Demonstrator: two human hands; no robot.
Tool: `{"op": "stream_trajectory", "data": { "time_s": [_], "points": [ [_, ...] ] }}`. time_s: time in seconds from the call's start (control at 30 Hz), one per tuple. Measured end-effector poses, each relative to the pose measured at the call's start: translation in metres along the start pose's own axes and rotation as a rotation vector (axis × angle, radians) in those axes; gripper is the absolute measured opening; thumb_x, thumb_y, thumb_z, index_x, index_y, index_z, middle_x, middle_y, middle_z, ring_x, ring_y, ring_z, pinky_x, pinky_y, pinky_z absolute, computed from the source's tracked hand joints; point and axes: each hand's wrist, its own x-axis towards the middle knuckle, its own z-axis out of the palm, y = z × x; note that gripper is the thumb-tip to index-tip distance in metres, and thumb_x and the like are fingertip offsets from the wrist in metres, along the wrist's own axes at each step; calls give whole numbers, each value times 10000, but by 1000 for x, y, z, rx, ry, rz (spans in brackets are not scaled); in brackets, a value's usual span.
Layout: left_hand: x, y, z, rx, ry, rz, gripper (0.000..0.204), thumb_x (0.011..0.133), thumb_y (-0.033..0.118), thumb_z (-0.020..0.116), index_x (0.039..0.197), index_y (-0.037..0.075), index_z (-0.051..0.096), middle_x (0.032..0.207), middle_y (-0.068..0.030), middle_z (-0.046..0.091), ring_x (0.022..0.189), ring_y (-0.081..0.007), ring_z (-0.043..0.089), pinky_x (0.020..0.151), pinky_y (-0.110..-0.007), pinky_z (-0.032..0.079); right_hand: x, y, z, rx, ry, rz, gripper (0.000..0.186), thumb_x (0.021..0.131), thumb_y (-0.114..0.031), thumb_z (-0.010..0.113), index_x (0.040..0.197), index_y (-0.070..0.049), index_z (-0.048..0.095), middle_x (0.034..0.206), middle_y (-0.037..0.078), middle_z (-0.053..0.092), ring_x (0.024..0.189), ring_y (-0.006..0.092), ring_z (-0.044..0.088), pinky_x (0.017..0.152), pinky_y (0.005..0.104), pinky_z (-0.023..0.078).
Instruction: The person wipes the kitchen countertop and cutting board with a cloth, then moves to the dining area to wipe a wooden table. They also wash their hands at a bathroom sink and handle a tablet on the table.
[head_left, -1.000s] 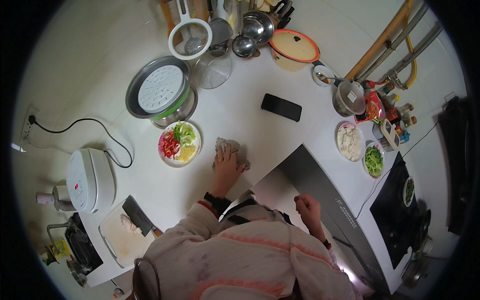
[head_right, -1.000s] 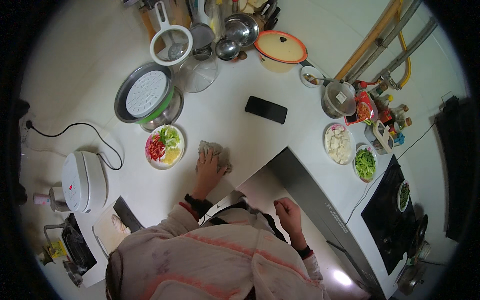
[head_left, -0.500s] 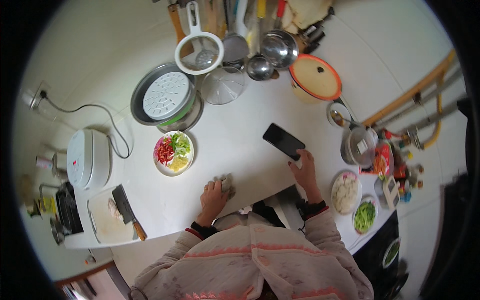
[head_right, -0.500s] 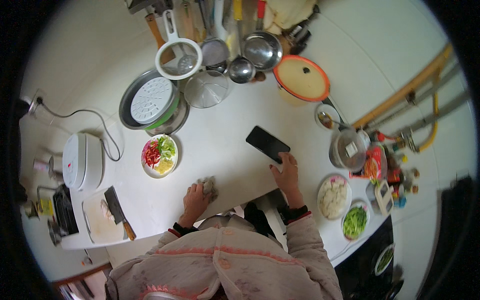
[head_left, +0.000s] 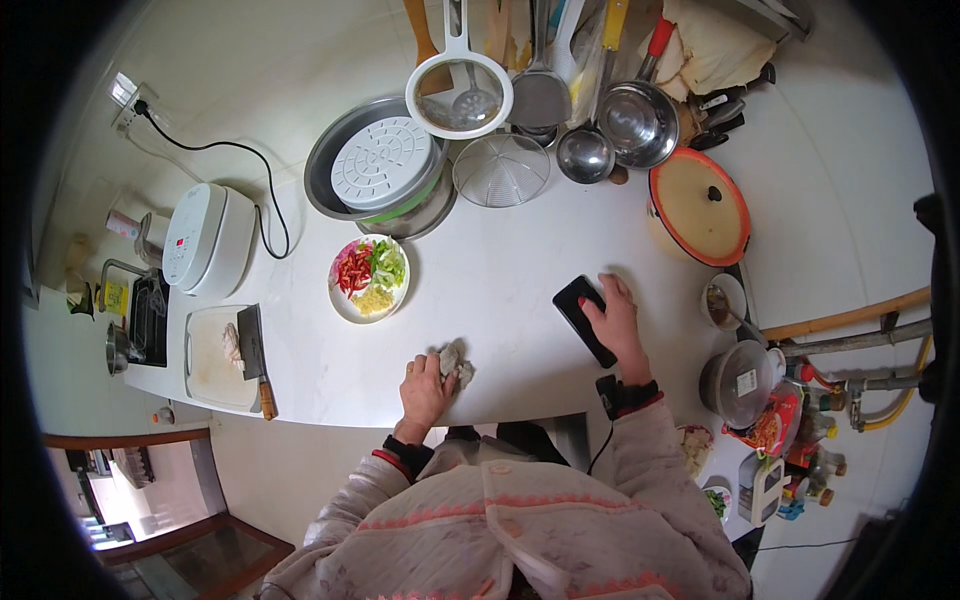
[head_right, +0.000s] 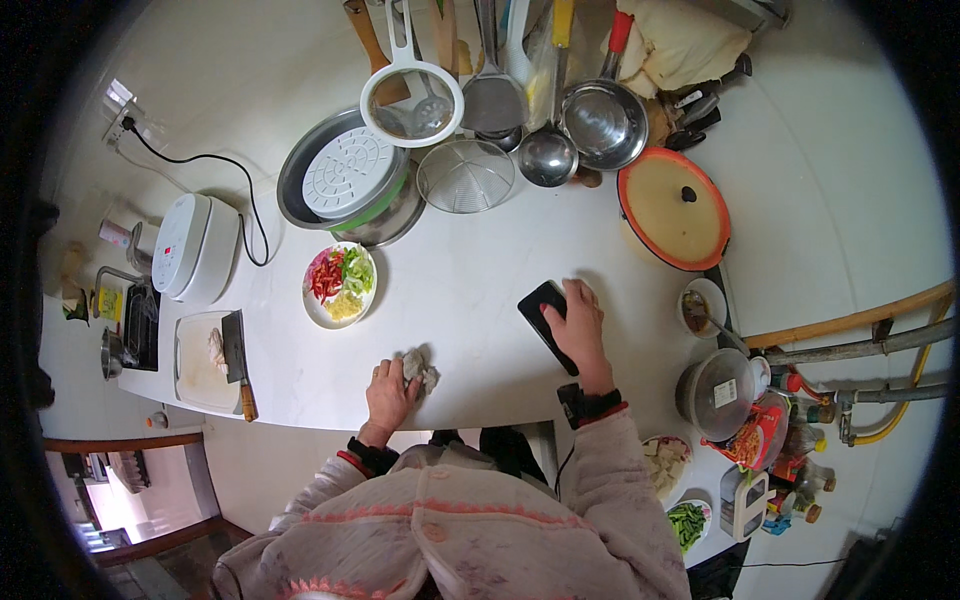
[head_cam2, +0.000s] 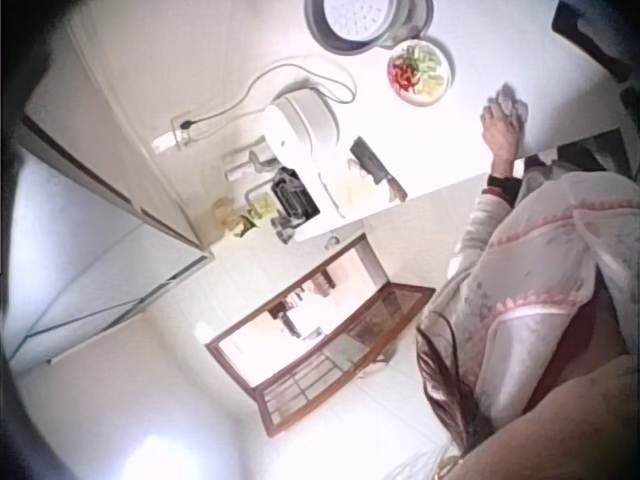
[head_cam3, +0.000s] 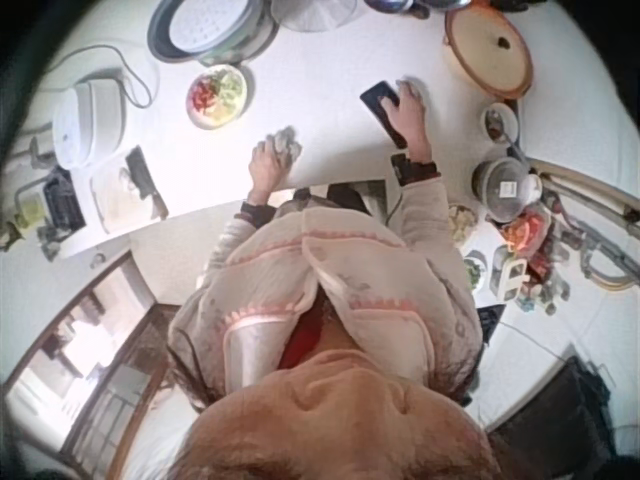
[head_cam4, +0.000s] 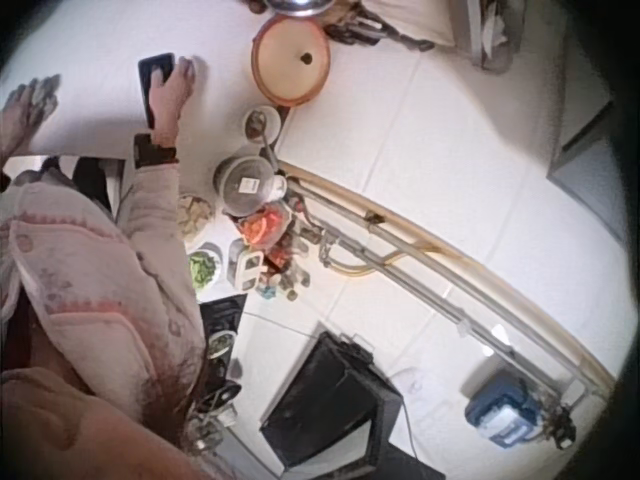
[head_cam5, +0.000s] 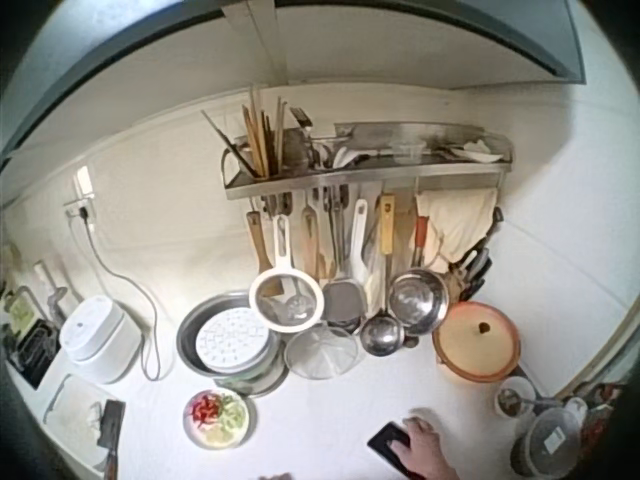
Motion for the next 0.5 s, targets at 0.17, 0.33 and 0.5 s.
{"op": "stream_trajectory", "data": {
  "time_s": [0.17, 0.33, 0.5],
  "points": [
    [-14, -2, -1, -67, 48, 62, 442, 787, 316, 732, 1111, 57, 580, 1021, -140, 579, 963, -353, 542, 830, -449, 454, 77, 11, 6, -30, -2, -27, 449, 907, -213, 581, 1304, -25, 489, 1280, 219, 547, 1196, 391, 517, 977, 486, 433],
    [-35, -13, -6, -11, 51, 64, 568, 767, 355, 747, 1218, 61, 565, 1249, -164, 540, 1178, -368, 476, 976, -499, 355, 148, 34, 29, -128, 39, 64, 446, 926, -215, 546, 1321, -23, 471, 1295, 202, 541, 1218, 390, 502, 1001, 473, 426],
    [-50, -26, -13, -2, -18, 32, 590, 779, 367, 746, 1256, 76, 554, 1325, -186, 508, 1261, -394, 444, 1022, -502, 346, 192, 50, 56, -270, 59, 146, 462, 941, -260, 507, 1354, -60, 450, 1427, 128, 423, 1354, 302, 374, 1030, 531, 370]
  ]
}}
